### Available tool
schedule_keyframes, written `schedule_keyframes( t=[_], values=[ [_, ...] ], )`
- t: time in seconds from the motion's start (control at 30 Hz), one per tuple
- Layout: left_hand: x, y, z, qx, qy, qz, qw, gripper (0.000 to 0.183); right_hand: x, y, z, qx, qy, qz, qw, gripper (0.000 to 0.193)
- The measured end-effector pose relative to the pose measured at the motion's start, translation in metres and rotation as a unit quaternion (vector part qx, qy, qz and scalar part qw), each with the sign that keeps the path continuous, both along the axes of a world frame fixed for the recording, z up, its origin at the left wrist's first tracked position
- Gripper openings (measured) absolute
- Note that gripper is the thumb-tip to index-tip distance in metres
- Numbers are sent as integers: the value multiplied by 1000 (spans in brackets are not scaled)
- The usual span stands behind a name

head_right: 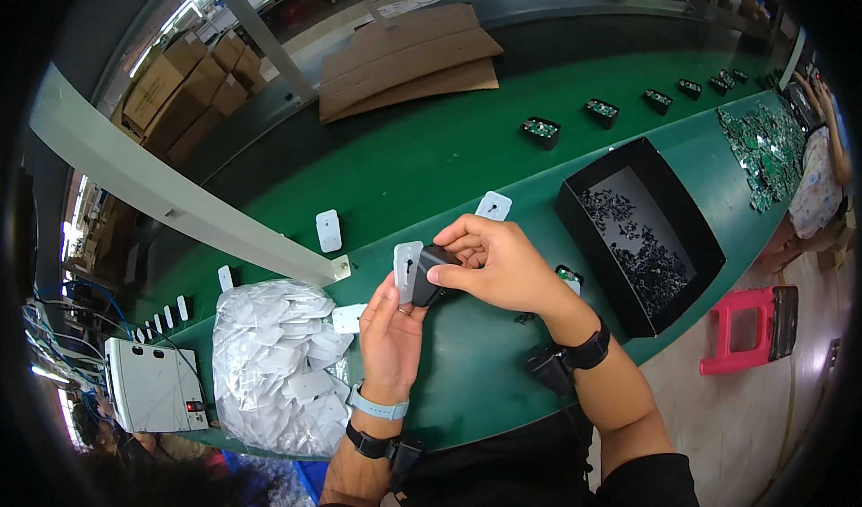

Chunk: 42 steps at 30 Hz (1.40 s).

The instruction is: The person assembles small white electronic devices by hand on a green workbench. They pick up a white plastic casing, insert a small black component, and place the finished unit on the table. The process is repeated continuously with multiple units.

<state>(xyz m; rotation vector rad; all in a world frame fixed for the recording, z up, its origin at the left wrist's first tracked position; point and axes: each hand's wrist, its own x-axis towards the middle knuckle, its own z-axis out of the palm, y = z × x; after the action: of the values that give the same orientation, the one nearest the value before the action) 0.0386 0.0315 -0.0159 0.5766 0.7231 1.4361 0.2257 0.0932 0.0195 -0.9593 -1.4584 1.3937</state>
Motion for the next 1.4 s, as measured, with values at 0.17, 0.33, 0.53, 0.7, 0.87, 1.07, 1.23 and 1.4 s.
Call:
schedule_keyframes(
  t=[0.17,0.33,0.53,0.7,0.87,1.07,1.23,1.4],
  values=[
    [1,-2,-3,11,60,3,998,35,-2,-1,2,11,-21,-6,1000,37],
    [1,-4,-6,31,114,10,993,30,-4,-3,4,3,-6,-8,1000,35],
    [-3,-4,-5,89,202,22,975,30,-4,-3,2,23,-7,8,1000,35],
    [-2,-1,-2,130,215,37,967,29,-4,-4,2,-14,47,35,998,35],
    [-3,-1,-3,165,274,53,946,35,-6,-4,1,-17,79,47,996,32],
    [-6,-2,-2,227,351,128,899,37,-13,-6,-5,15,109,32,993,29],
    [-3,-4,7,232,462,186,836,37,-24,-7,-18,16,140,27,990,24],
    [-8,-5,11,241,443,203,840,36,-30,-11,-21,58,168,31,984,24]
  ],
)
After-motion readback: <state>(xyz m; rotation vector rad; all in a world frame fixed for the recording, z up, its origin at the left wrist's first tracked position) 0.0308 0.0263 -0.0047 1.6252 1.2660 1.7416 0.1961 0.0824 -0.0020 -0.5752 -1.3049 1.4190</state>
